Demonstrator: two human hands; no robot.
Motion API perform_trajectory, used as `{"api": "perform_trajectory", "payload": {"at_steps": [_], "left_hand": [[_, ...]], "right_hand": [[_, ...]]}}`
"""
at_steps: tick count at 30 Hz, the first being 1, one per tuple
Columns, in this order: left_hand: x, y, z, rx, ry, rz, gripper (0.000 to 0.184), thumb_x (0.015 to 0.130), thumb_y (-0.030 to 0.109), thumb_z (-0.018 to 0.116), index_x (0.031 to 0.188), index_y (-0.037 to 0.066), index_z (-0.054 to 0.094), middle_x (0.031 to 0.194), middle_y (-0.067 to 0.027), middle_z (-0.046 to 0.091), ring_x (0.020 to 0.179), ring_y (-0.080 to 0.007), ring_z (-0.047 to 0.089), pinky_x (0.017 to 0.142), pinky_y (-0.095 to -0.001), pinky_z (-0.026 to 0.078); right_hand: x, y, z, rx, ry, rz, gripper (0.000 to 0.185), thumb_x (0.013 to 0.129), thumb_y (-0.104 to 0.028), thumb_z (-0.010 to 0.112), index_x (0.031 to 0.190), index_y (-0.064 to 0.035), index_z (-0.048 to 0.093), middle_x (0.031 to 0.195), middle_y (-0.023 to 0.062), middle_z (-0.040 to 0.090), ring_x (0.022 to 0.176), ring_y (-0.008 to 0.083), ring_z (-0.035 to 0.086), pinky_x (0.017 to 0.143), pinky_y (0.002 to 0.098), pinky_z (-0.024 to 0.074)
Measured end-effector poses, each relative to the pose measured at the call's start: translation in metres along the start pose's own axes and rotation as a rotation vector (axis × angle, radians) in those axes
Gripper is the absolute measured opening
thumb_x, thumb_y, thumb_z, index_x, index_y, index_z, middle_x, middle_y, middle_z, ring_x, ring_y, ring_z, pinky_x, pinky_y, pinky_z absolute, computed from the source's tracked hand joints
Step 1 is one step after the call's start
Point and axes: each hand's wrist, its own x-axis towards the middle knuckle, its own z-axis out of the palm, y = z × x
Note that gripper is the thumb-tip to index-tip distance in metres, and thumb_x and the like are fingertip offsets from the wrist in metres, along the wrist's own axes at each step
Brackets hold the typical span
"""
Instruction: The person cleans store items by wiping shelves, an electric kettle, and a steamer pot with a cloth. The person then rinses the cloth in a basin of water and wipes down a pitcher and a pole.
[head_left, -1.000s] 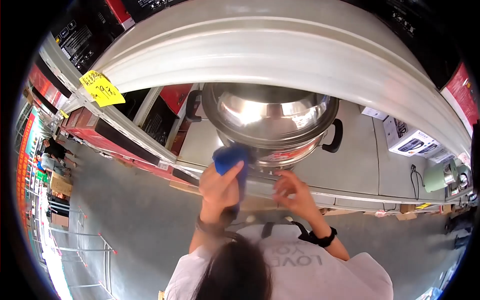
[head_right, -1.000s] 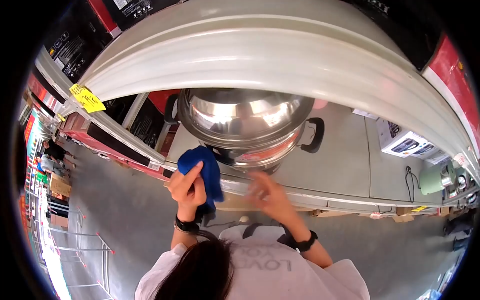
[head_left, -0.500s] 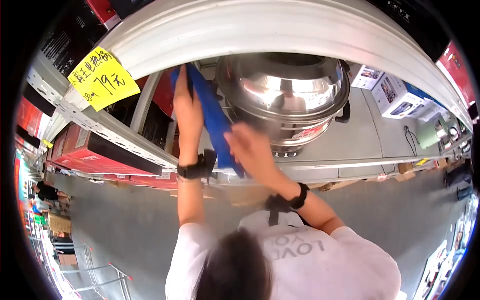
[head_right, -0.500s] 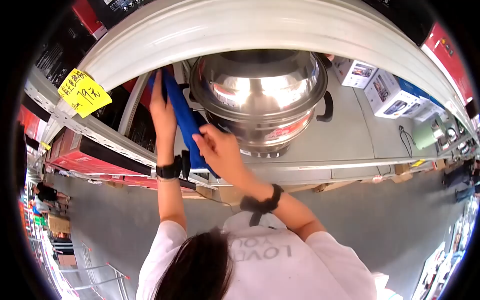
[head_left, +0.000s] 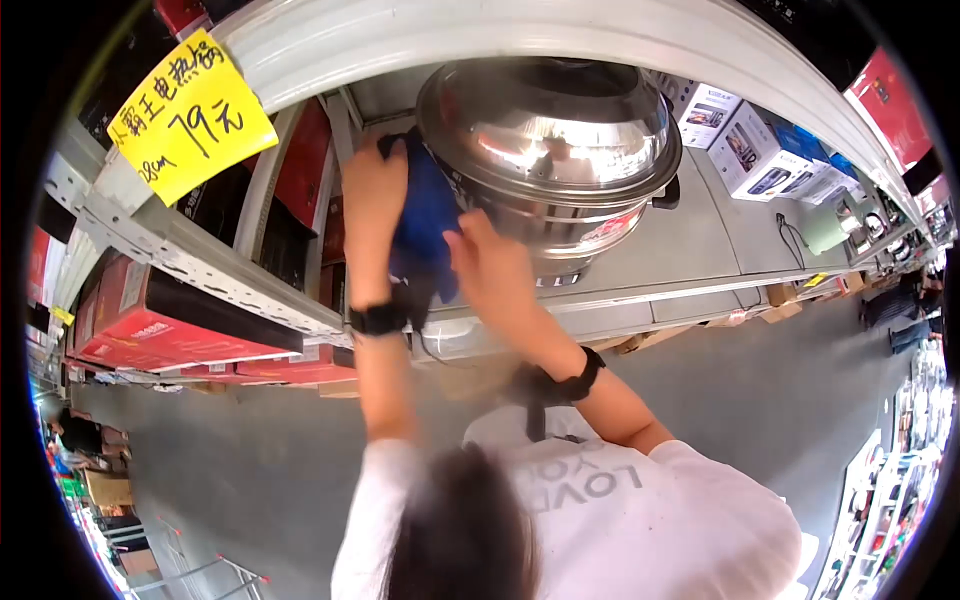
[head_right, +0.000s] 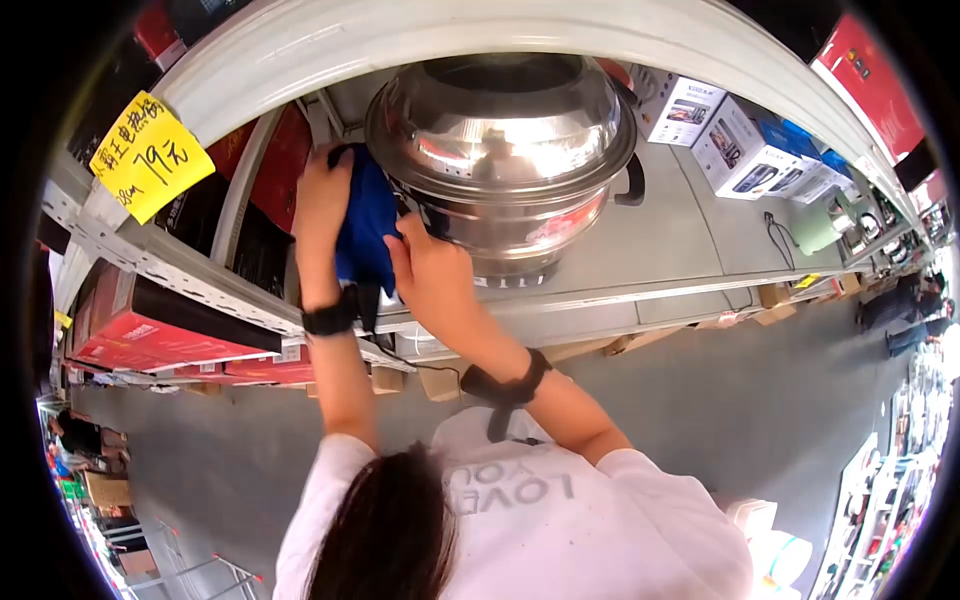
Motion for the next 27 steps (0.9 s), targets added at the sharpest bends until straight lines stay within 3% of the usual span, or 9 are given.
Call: {"api": "perform_trajectory", "payload": {"at_steps": [2,8,9,12,14,16,19,25,27], "left_hand": [[-0.033,0.015,0.001,-0.135,0.189,-0.028,0.033,0.087,0.026,0.053,0.107,0.001,0.061,0.104,-0.0269,0.062,0.099,-0.0467,0.057,0.086,-0.0481,0.045],[-0.073,0.045,-0.016,-0.218,0.068,-0.082,0.019,0.09,0.023,0.054,0.098,0.01,0.064,0.105,-0.0228,0.062,0.092,-0.0414,0.06,0.077,-0.0439,0.047],[-0.07,0.039,-0.011,-0.221,0.111,-0.038,0.017,0.09,0.021,0.054,0.096,0.009,0.065,0.093,-0.0217,0.064,0.082,-0.0398,0.061,0.072,-0.0429,0.047],[-0.061,0.029,-0.009,-0.233,0.055,-0.011,0.017,0.091,0.02,0.052,0.095,0.009,0.064,0.084,-0.0207,0.063,0.075,-0.0398,0.061,0.068,-0.0425,0.047],[-0.052,0.031,-0.016,-0.158,0.006,-0.052,0.018,0.092,0.017,0.05,0.096,0.008,0.065,0.086,-0.0217,0.063,0.08,-0.0408,0.062,0.069,-0.0414,0.047],[-0.04,0.023,-0.015,-0.159,0.109,0.088,0.019,0.093,0.017,0.049,0.099,0.008,0.065,0.09,-0.0228,0.063,0.085,-0.0407,0.062,0.073,-0.0409,0.048],[-0.031,0.027,-0.017,-0.022,0.193,0.035,0.024,0.093,0.018,0.05,0.109,0.011,0.066,0.102,-0.0221,0.065,0.098,-0.0398,0.061,0.082,-0.0408,0.049],[-0.06,0.063,-0.021,0.377,0.366,-0.14,0.023,0.089,0.026,0.061,0.099,0.008,0.07,0.09,-0.0176,0.068,0.081,-0.0365,0.066,0.07,-0.0407,0.051],[-0.078,0.062,-0.014,0.276,0.484,-0.064,0.023,0.088,0.027,0.064,0.095,0.006,0.07,0.086,-0.0165,0.069,0.075,-0.0351,0.066,0.067,-0.0405,0.051]], "right_hand": [[-0.003,0.003,-0.004,-0.035,-0.022,0.048,0.013,0.088,-0.012,0.061,0.093,-0.0064,0.049,0.058,0.0165,0.056,0.054,0.0382,0.058,0.047,0.044,0.043],[-0.006,0.012,-0.024,-0.046,-0.009,0.118,0.014,0.087,-0.011,0.062,0.093,-0.006,0.05,0.061,0.0148,0.059,0.055,0.0368,0.059,0.048,0.0426,0.0443],[-0.005,0.013,-0.025,-0.038,0.001,0.085,0.014,0.086,-0.01,0.062,0.093,-0.0058,0.05,0.061,0.0148,0.059,0.055,0.0366,0.059,0.048,0.0423,0.0444],[-0.004,0.015,-0.029,-0.003,0.0,0.027,0.015,0.086,-0.01,0.063,0.093,-0.0052,0.05,0.06,0.0145,0.058,0.054,0.0358,0.059,0.048,0.0416,0.0444],[-0.004,0.014,-0.036,0.028,-0.052,0.027,0.015,0.086,-0.01,0.062,0.093,-0.0048,0.05,0.06,0.0143,0.059,0.053,0.035,0.059,0.048,0.0412,0.0442],[-0.002,0.013,-0.044,0.03,-0.078,0.035,0.015,0.086,-0.011,0.062,0.092,-0.0049,0.05,0.059,0.0137,0.058,0.053,0.034,0.059,0.047,0.0408,0.0437],[0.001,0.014,-0.06,-0.003,-0.114,-0.023,0.015,0.087,-0.013,0.062,0.091,-0.0056,0.05,0.058,0.0129,0.057,0.052,0.033,0.058,0.046,0.0409,0.0428],[-0.006,0.025,-0.085,0.056,-0.163,-0.08,0.014,0.088,-0.014,0.061,0.093,-0.007,0.049,0.051,0.0119,0.053,0.047,0.0337,0.055,0.044,0.0404,0.0421],[-0.01,0.036,-0.097,0.089,-0.164,-0.029,0.014,0.088,-0.014,0.06,0.093,-0.0071,0.05,0.049,0.0114,0.052,0.046,0.0341,0.055,0.044,0.0403,0.0423]]}}
